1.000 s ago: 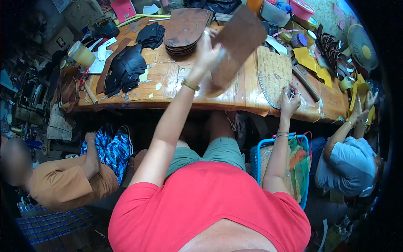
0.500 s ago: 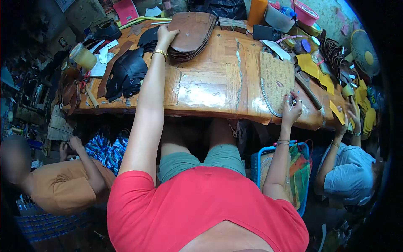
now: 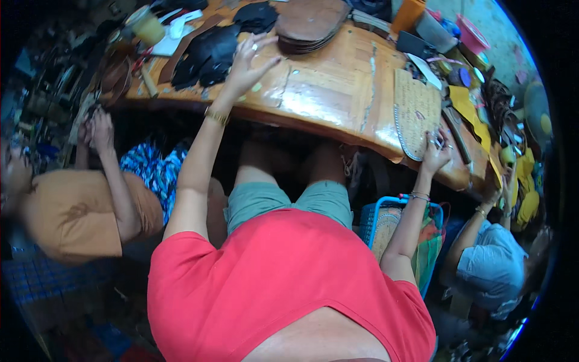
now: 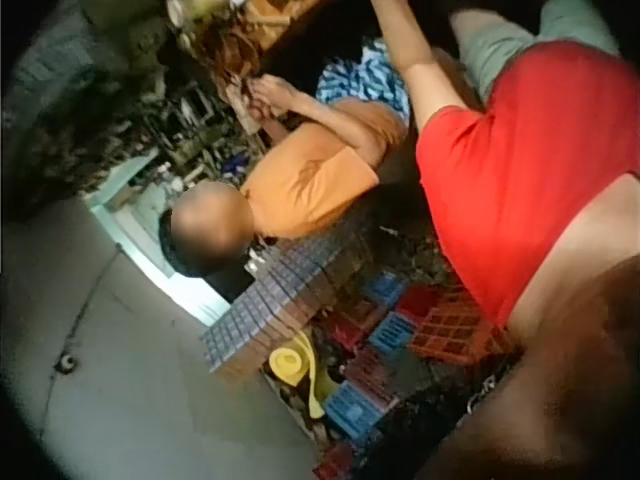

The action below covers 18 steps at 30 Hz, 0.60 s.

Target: The person places a template on a leather sole and traces its outline with a marking tool. They repeat this process on multiple soles, stacking the marked pieces aside after each one.

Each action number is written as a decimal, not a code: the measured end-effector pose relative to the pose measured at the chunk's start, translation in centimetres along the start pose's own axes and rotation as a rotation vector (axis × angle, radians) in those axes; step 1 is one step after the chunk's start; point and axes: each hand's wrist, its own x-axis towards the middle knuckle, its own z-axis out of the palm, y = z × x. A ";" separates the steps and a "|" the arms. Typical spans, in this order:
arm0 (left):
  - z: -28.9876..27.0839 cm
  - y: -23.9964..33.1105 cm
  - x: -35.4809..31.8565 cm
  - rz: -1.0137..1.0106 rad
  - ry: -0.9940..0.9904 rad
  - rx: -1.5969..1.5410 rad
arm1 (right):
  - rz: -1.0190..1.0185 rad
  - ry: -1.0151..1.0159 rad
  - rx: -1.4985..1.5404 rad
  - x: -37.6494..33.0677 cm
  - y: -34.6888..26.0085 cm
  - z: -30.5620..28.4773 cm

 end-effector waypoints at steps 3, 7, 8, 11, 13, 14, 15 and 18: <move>-5.3 0.8 -9.7 -0.131 -0.030 -0.086 | -0.022 -0.058 0.062 0.5 0.4 1.1; -9.7 0.7 -22.6 -0.679 -0.059 -0.285 | -0.020 -0.144 0.183 0.2 -2.3 4.6; -10.3 0.7 -25.7 -0.661 -0.021 -0.173 | -0.001 -0.167 0.129 0.4 -2.1 5.2; -12.3 0.4 -34.7 -0.770 -0.275 0.144 | -0.109 -0.249 -0.095 -0.1 -1.9 6.9; -12.3 0.5 -39.6 -0.826 -0.363 0.248 | -0.128 -0.318 -0.142 -0.6 -1.1 7.7; -12.1 0.7 -41.1 -1.026 -0.458 0.165 | -0.088 -0.342 -0.145 -0.9 -0.9 7.8; -11.6 0.9 -42.9 -1.021 -0.449 0.221 | -0.055 -0.367 -0.143 -0.9 -1.2 8.0; -9.7 1.2 -45.0 -0.986 -0.455 0.393 | -0.082 -0.360 -0.035 -1.0 -1.4 7.7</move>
